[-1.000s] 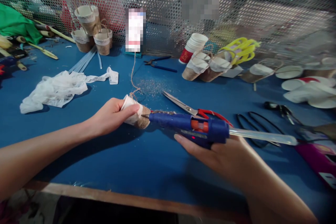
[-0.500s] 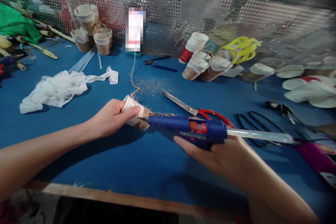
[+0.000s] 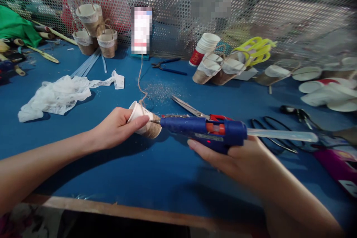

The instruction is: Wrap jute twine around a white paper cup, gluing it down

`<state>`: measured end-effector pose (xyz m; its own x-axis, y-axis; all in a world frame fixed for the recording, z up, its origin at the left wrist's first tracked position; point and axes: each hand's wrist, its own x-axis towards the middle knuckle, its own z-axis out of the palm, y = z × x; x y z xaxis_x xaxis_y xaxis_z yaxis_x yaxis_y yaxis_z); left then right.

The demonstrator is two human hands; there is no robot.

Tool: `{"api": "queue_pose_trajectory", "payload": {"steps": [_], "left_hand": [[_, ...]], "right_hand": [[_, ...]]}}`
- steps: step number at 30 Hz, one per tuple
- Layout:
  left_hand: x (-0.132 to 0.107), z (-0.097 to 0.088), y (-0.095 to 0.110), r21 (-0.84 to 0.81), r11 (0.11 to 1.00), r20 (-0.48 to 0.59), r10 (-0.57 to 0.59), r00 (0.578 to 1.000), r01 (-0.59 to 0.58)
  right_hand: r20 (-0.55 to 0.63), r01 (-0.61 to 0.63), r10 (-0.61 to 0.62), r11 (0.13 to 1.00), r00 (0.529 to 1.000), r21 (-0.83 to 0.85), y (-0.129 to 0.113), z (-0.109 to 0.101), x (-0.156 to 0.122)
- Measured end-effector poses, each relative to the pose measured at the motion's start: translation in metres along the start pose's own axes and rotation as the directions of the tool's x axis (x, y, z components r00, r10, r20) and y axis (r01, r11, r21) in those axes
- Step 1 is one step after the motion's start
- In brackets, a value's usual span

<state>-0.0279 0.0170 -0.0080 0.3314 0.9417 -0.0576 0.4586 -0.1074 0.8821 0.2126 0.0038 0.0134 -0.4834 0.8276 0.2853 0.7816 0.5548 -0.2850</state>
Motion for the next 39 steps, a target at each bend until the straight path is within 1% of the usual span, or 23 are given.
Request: {"api": "queue_pose_trajectory", "payload": {"steps": [3,7,11,14,18,21,26,31,36,39], "left_hand": [[-0.002,0.000,-0.002,0.054,0.997,0.022,0.046,0.999,-0.047],[-0.002,-0.001,-0.004,0.104,0.989,0.025,0.104,0.994,-0.106],[-0.002,-0.003,-0.002,0.085,0.984,0.047,0.153,0.987,-0.157],[-0.003,-0.002,-0.002,0.108,0.973,0.035,0.203,0.979,-0.205],[-0.003,-0.001,-0.004,0.204,0.926,0.021,0.319,0.947,-0.317],[-0.003,-0.002,-0.005,0.246,0.895,0.027,0.378,0.925,-0.373],[-0.004,-0.003,-0.003,0.237,0.888,0.066,0.389,0.919,-0.393],[-0.005,-0.003,-0.004,0.269,0.848,0.066,0.458,0.887,-0.457],[-0.004,-0.003,-0.005,0.278,0.858,0.085,0.426,0.901,-0.432],[-0.004,-0.002,-0.004,0.269,0.864,0.075,0.421,0.904,-0.425]], "right_hand": [[0.011,-0.050,0.049,0.996,0.999,0.073,-0.004,-0.006,0.006],[0.038,-0.097,0.094,0.991,0.995,0.095,-0.004,-0.008,0.006],[0.120,-0.078,0.062,0.989,0.991,0.127,-0.003,-0.010,0.002],[0.125,-0.085,0.066,0.984,0.990,0.155,-0.003,-0.012,0.004],[0.109,-0.149,0.129,0.967,0.986,0.207,-0.005,-0.014,0.009],[0.111,-0.163,0.140,0.957,0.984,0.242,-0.005,-0.015,0.009],[0.186,-0.123,0.083,0.968,0.979,0.218,-0.004,-0.017,0.004],[0.138,-0.173,0.142,0.953,0.980,0.248,-0.003,-0.017,0.009],[0.159,-0.156,0.119,0.958,0.980,0.240,-0.002,-0.016,0.009],[0.136,-0.130,0.103,0.970,0.985,0.207,0.001,-0.015,0.007]]}}
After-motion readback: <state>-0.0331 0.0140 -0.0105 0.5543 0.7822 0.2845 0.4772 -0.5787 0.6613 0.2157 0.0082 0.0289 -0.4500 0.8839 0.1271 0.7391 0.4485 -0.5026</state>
